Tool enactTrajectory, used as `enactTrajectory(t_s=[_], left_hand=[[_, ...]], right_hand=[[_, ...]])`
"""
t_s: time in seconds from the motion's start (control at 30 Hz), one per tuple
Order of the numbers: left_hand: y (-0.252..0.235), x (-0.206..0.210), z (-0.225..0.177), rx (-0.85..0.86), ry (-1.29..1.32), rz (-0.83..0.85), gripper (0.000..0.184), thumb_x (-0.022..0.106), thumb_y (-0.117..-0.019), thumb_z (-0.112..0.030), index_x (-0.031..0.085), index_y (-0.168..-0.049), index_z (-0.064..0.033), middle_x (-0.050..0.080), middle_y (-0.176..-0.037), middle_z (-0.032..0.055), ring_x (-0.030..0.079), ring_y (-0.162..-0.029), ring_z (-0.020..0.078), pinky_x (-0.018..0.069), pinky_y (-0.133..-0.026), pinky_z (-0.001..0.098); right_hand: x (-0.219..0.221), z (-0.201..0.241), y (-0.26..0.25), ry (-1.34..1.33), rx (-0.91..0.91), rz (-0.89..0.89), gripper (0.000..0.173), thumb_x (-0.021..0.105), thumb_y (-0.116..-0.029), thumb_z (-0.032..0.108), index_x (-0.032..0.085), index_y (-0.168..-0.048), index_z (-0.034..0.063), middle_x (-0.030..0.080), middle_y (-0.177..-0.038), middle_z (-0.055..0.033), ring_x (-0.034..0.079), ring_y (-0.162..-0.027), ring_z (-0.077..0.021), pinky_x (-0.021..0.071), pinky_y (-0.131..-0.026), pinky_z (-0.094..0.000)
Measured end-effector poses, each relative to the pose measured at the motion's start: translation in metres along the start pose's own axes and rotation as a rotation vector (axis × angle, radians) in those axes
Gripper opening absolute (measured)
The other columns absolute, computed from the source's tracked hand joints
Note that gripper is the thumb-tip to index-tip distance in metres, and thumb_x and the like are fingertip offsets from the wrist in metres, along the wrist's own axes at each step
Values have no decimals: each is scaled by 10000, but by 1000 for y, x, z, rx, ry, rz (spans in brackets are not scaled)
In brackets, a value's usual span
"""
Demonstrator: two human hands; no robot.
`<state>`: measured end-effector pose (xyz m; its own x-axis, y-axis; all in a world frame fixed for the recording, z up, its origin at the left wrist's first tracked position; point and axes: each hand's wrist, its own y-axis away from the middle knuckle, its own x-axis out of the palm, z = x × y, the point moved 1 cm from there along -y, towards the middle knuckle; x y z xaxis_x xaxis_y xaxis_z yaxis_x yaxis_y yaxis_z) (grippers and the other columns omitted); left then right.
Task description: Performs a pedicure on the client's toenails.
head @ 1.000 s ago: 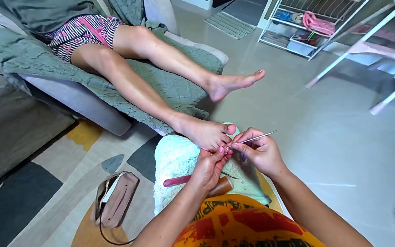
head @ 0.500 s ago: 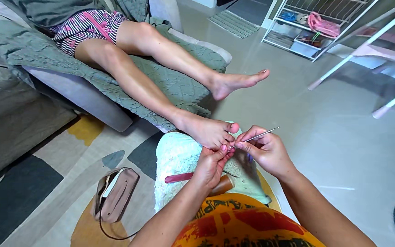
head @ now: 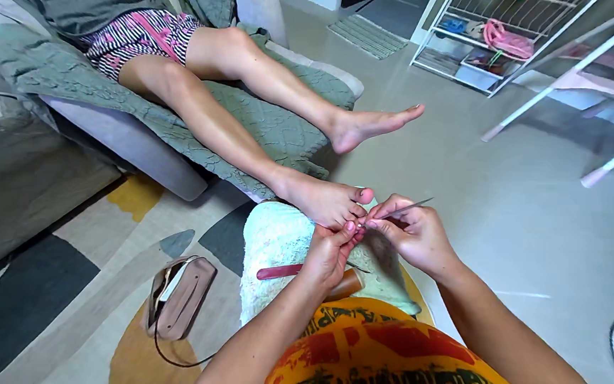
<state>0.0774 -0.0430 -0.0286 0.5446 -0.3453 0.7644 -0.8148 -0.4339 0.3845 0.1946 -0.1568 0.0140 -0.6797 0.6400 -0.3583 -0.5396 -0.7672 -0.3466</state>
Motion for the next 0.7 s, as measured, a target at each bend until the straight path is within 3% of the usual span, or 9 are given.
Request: enactTrajectory(t_s=[0.13, 0.47, 0.7], left_hand=[[0, 3, 0, 10, 0, -10, 174, 542, -979, 106, 492, -1118, 14, 675, -907, 127, 706, -809, 189, 611, -817, 328], [-1, 5, 1, -5, -3, -31, 241, 572, -968, 102, 478, -1167, 3, 675, -953, 127, 712, -845, 193, 608, -839, 332], [0, 5, 0, 3, -5, -44, 228, 564, -968, 113, 477, -1156, 18, 672, -930, 133, 709, -815, 190, 613, -819, 329]], right_hand=[[2, -1, -3, 46, -26, -29, 40, 718, -904, 61, 688, -929, 56, 749, -910, -17, 717, -816, -69, 612, -739, -219], [2, 6, -2, 264, -95, 14, 80, 663, -936, 132, 712, -922, 70, 734, -900, 7, 678, -795, 3, 570, -731, -155], [4, 6, -6, 324, -113, 18, 69, 668, -934, 140, 699, -925, 79, 737, -889, 9, 692, -806, -12, 583, -750, -180]])
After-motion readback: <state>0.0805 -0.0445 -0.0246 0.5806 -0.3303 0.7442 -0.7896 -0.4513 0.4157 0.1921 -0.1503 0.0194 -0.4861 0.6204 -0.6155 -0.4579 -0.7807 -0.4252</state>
